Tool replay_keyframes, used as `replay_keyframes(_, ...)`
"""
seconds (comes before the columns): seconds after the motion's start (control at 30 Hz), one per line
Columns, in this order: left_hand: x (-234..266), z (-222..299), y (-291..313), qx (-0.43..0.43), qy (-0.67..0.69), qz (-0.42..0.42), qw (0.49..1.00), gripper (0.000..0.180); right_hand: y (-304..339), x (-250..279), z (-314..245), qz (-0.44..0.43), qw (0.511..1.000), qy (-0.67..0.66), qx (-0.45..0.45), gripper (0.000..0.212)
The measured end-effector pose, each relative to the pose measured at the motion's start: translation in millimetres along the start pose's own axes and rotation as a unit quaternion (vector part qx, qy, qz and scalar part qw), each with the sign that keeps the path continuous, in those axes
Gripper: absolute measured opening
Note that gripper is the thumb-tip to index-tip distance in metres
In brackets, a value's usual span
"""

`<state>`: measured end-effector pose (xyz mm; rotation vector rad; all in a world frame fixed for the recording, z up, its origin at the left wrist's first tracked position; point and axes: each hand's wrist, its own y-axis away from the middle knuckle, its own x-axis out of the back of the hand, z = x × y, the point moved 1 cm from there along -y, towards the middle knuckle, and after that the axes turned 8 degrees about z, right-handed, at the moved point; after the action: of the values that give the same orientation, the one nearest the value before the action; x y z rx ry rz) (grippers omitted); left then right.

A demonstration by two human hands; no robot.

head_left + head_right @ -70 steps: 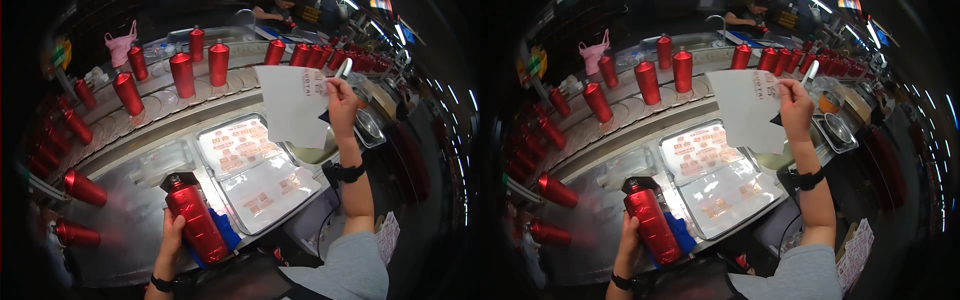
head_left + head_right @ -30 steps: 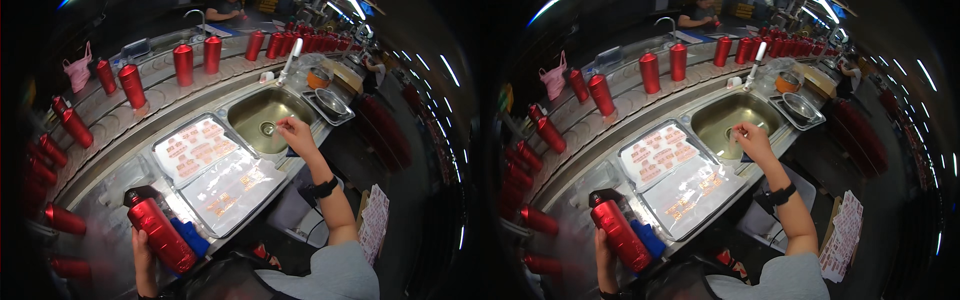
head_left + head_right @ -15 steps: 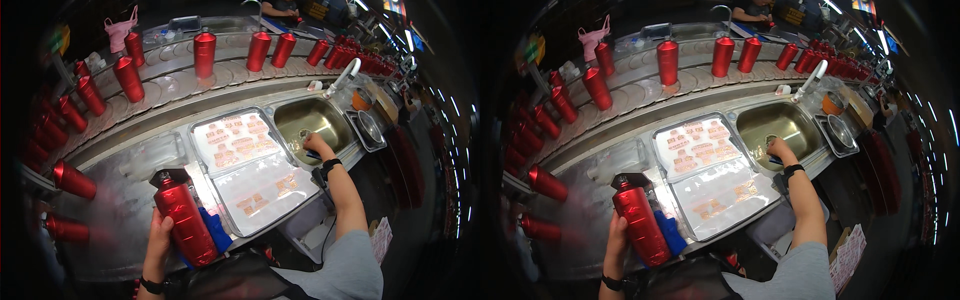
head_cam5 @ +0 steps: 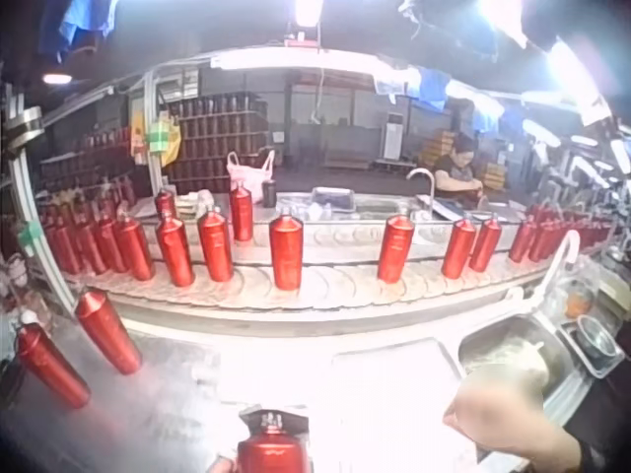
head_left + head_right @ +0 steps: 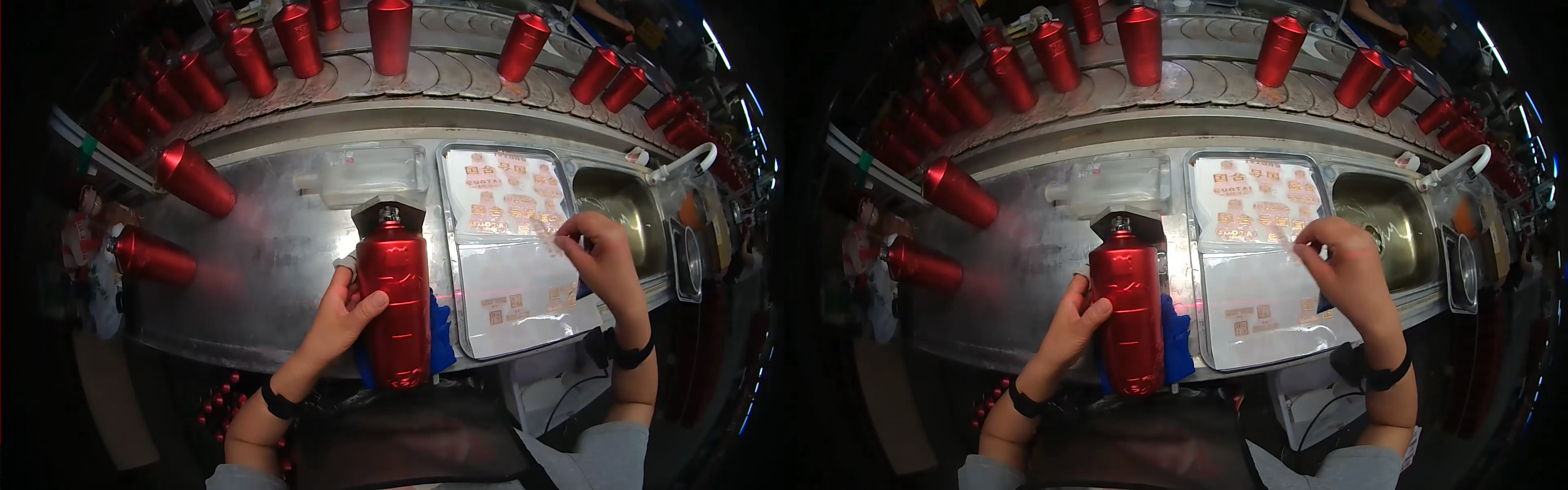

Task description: The person applies a clear adhesive label onto a red bottle by hand, smoothing it out with a cloth and a finger.

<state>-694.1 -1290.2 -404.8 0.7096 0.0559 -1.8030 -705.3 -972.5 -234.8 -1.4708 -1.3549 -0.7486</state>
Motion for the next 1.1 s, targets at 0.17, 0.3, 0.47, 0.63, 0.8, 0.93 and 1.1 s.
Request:
replay_keyframes(0.17,9.7,5.5,-1.1,-0.002,-0.017,-0.03,0.999,0.077,-22.6,-5.9,-91.3,-0.226,0.954,-0.157,0.117,0.009)
replay_keyframes(0.3,13.0,4.9,-1.2,0.008,-0.018,-0.034,0.999,0.074,-44.5,-36.9,-124.6,-0.327,0.902,-0.224,0.172,0.011)
replay_keyframes(0.47,15.5,8.3,6.1,-0.002,0.056,-0.016,0.998,0.073,-67.1,-86.0,-130.4,-0.294,0.918,-0.136,0.228,0.011)
replay_keyframes(0.63,9.0,7.9,16.0,-0.036,-0.028,-0.014,0.999,0.071,-69.1,-98.0,-127.1,-0.298,0.923,-0.112,0.218,0.013)
replay_keyframes(0.8,5.8,4.1,14.9,-0.043,-0.046,0.009,0.998,0.071,-71.2,-103.8,-126.0,-0.272,0.929,-0.119,0.221,0.014)
replay_keyframes(0.93,8.7,5.3,15.0,-0.044,-0.037,0.02,0.998,0.067,-74.4,-108.7,-128.9,-0.273,0.927,-0.134,0.218,0.016)
replay_keyframes(1.1,10.1,9.2,14.8,-0.038,-0.054,0.026,0.997,0.063,-75.3,-110.3,-131.3,-0.267,0.933,-0.137,0.201,0.015)
